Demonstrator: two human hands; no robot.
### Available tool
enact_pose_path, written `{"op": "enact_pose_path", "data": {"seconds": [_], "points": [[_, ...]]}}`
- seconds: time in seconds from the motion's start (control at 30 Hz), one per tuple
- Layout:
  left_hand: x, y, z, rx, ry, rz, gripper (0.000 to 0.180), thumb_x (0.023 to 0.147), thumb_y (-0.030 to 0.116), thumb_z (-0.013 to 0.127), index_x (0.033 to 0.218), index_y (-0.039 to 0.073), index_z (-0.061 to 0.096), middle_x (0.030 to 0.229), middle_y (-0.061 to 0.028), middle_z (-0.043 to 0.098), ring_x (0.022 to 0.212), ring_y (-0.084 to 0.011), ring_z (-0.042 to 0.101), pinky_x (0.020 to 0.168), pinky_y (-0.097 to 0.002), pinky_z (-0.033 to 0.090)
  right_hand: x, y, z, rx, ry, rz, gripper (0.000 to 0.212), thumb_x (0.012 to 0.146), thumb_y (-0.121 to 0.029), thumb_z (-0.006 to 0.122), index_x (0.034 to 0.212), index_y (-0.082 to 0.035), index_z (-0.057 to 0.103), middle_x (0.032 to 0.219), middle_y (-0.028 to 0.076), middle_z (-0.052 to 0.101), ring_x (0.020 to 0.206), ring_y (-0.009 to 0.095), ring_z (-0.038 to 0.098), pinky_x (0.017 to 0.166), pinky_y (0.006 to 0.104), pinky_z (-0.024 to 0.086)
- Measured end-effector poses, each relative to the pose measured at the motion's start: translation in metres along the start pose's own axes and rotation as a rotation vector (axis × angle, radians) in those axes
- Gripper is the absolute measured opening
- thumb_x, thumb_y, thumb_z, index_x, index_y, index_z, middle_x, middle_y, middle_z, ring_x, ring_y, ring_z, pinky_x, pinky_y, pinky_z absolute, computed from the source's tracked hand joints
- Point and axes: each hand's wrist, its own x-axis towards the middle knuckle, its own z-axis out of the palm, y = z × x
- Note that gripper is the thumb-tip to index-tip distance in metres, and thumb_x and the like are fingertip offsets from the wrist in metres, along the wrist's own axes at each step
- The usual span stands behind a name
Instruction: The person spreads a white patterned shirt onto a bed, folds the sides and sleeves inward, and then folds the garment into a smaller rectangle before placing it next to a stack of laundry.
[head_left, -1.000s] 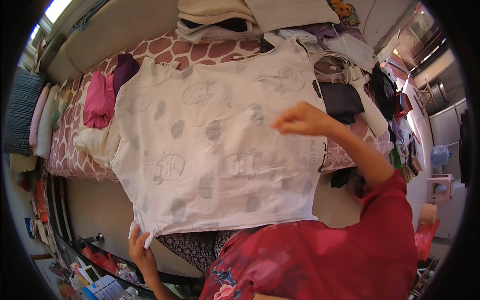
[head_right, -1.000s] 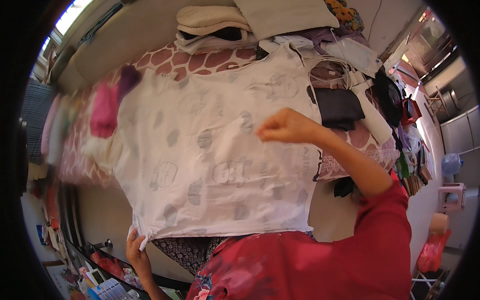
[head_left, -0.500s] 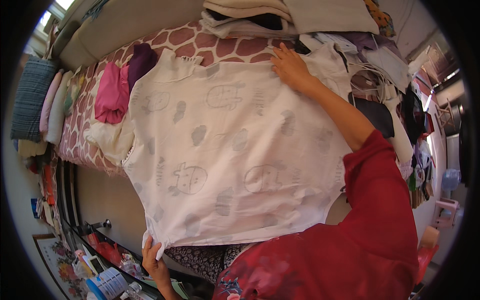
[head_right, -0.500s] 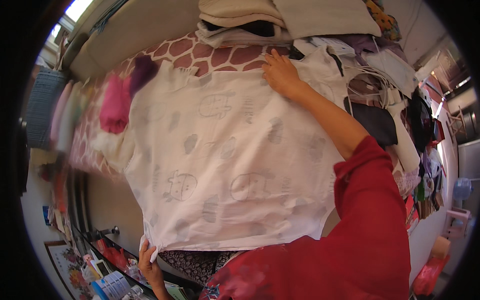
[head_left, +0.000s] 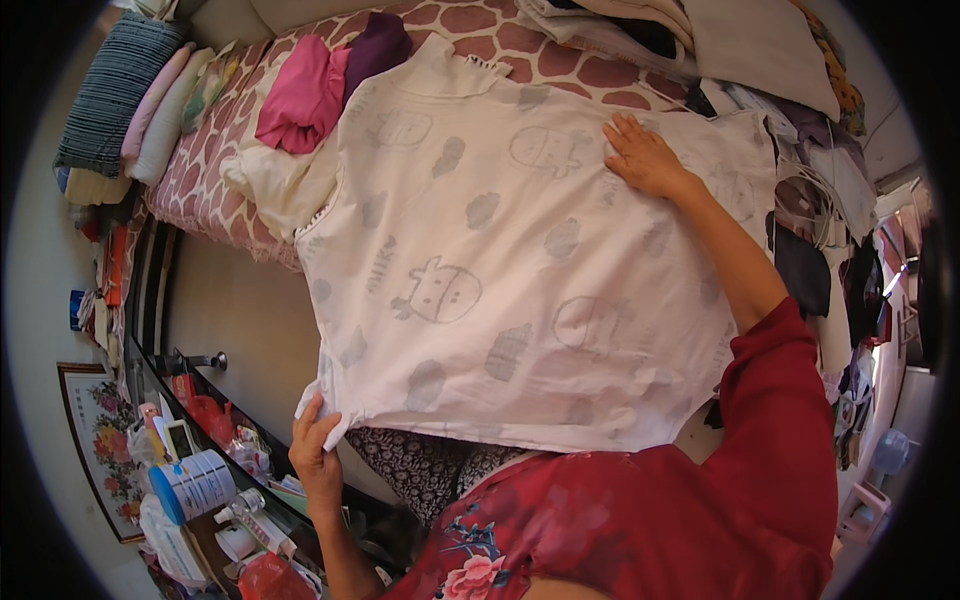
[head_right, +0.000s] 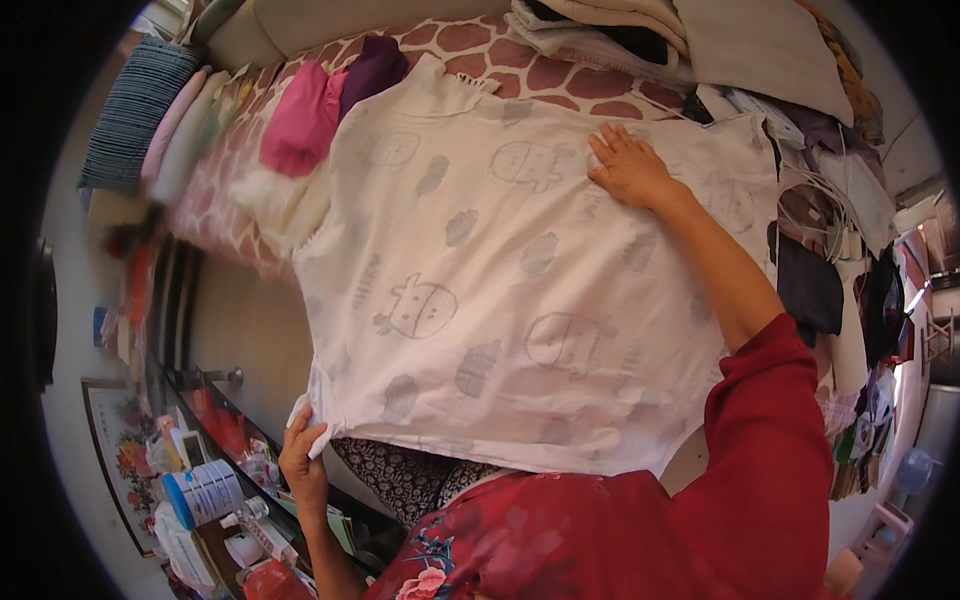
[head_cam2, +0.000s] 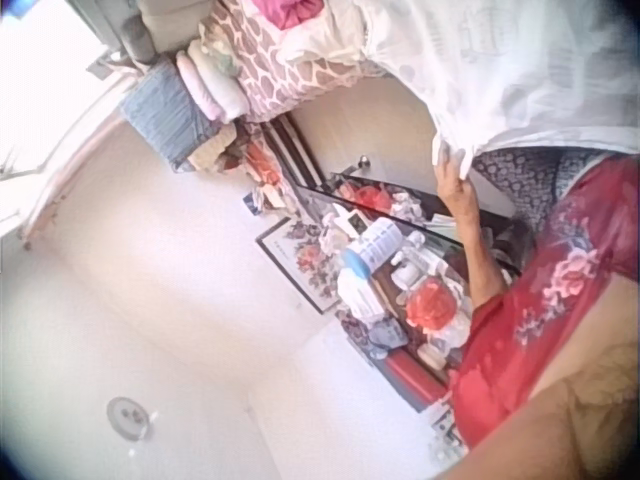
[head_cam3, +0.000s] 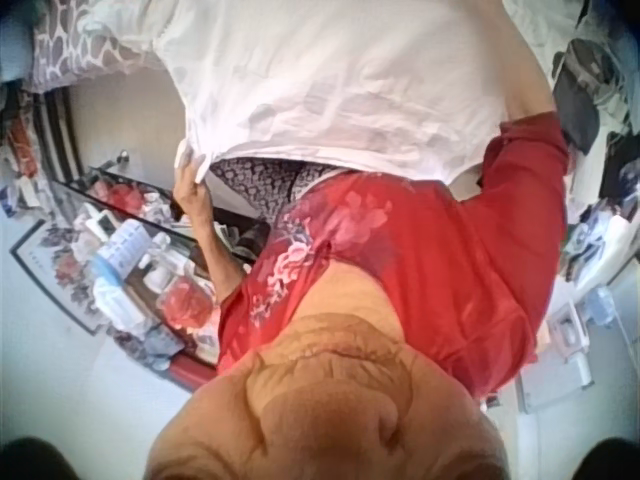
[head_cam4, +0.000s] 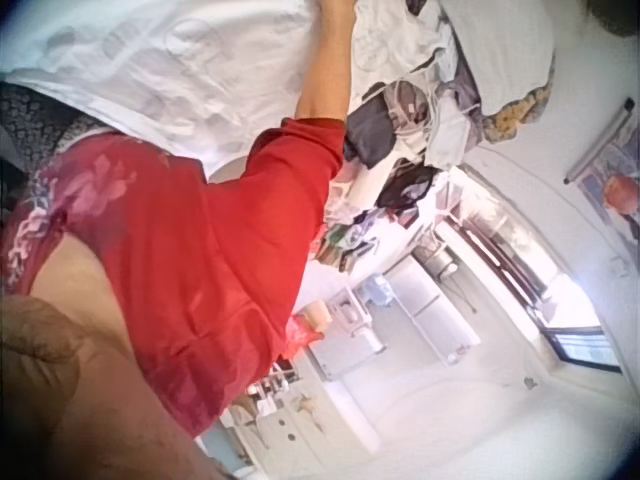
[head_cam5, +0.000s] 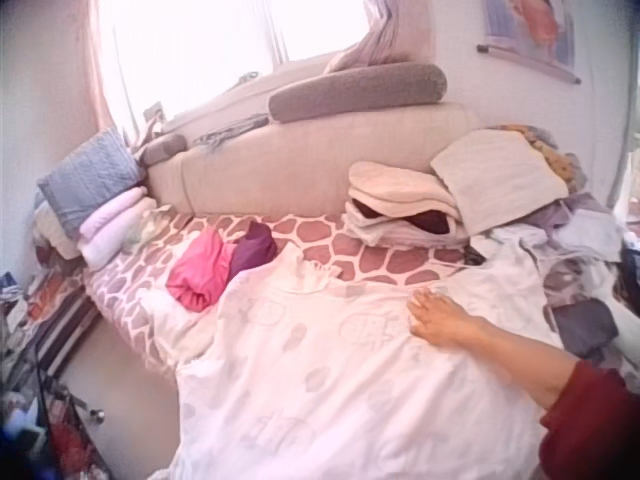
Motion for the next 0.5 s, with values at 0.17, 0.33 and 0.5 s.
{"op": "enact_pose_path", "data": {"seconds": [0.17,0.33,0.5], "points": [[-0.002,-0.008,0.0,-0.041,-0.005,0.006,0.03,0.072,-0.013,0.05,0.093,0.002,0.065,0.116,-0.0173,0.057,0.11,-0.0266,0.053,0.094,-0.0322,0.037,-0.092,-0.053,-0.03,0.082,0.074,-0.228,0.05,0.083,-0.035,0.056,0.123,-0.006,0.047,0.135,0.016,0.038,0.129,0.034,0.029,0.103,0.0452,0.025],[0.007,-0.007,-0.001,-0.042,0.032,0.09,0.026,0.071,-0.01,0.053,0.092,0.001,0.065,0.117,-0.0182,0.056,0.108,-0.0286,0.054,0.094,-0.0343,0.039,-0.254,-0.14,-0.037,0.438,-0.065,-0.497,0.049,0.078,-0.041,0.061,0.115,-0.01,0.052,0.13,0.01,0.045,0.128,0.03,0.032,0.104,0.0521,0.02],[0.018,0.0,-0.011,-0.055,0.033,0.153,0.024,0.073,-0.01,0.051,0.092,0.0,0.063,0.118,-0.0181,0.055,0.109,-0.029,0.053,0.094,-0.0347,0.039,-0.352,-0.134,0.005,0.463,0.027,-0.12,0.052,0.075,-0.032,0.064,0.119,-0.007,0.05,0.129,0.016,0.043,0.125,0.032,0.037,0.101,0.0488,0.028]]}}
